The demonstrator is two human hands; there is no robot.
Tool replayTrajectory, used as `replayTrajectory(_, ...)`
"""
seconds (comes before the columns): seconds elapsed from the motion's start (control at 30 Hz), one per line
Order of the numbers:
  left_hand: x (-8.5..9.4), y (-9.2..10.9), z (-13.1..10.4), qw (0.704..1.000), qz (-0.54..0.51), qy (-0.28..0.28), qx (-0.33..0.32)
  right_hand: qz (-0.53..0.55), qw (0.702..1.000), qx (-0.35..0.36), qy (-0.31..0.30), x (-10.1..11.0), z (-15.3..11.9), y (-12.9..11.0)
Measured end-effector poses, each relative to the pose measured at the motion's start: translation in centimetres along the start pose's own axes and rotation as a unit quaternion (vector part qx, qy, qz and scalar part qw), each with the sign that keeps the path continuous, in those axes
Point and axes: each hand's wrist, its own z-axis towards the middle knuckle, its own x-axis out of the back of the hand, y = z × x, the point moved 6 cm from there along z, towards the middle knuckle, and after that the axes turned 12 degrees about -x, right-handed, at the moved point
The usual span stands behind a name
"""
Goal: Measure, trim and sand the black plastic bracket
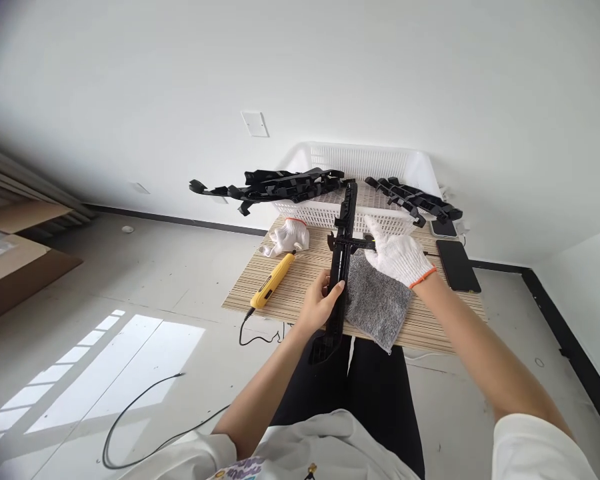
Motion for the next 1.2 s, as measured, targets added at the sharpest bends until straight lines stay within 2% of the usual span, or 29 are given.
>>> replayTrajectory(0.17, 0.0, 0.0, -0.2, 1.0, -0.014, 0.001, 0.011, -0.016, 0.999, 0.019, 0.03, 0.9, -0.8, 0.5)
replayTrajectory(0.33, 0.1, 0.3, -0.1, 1.0, -0.013, -0.009, 0.003, 0.023, 1.0, 0.013, 0.01, 0.6, -0.8, 1.1)
replayTrajectory(0.57, 0.3, 0.7, -0.1, 1.0, 0.013, -0.017, -0.007, -0.005, 0.999, -0.024, -0.023, 0.6, -0.4, 1.4)
replayTrajectory(0.8, 0.5, 0.6, -0.2, 1.0, 0.02, -0.008, 0.004, -0.037, 0.997, -0.069, 0.023, 2.0, -0.9, 0.8)
replayTrajectory(1.07, 0.5, 0.5, -0.4, 0.999, 0.035, -0.008, -0.005, -0.008, 0.996, -0.07, 0.061, 0.5, -1.1, 1.3)
replayTrajectory(1.2, 0.3, 0.4, -0.5, 0.999, 0.034, -0.02, -0.005, -0.008, 0.995, -0.056, 0.085, 0.6, -1.1, 1.2)
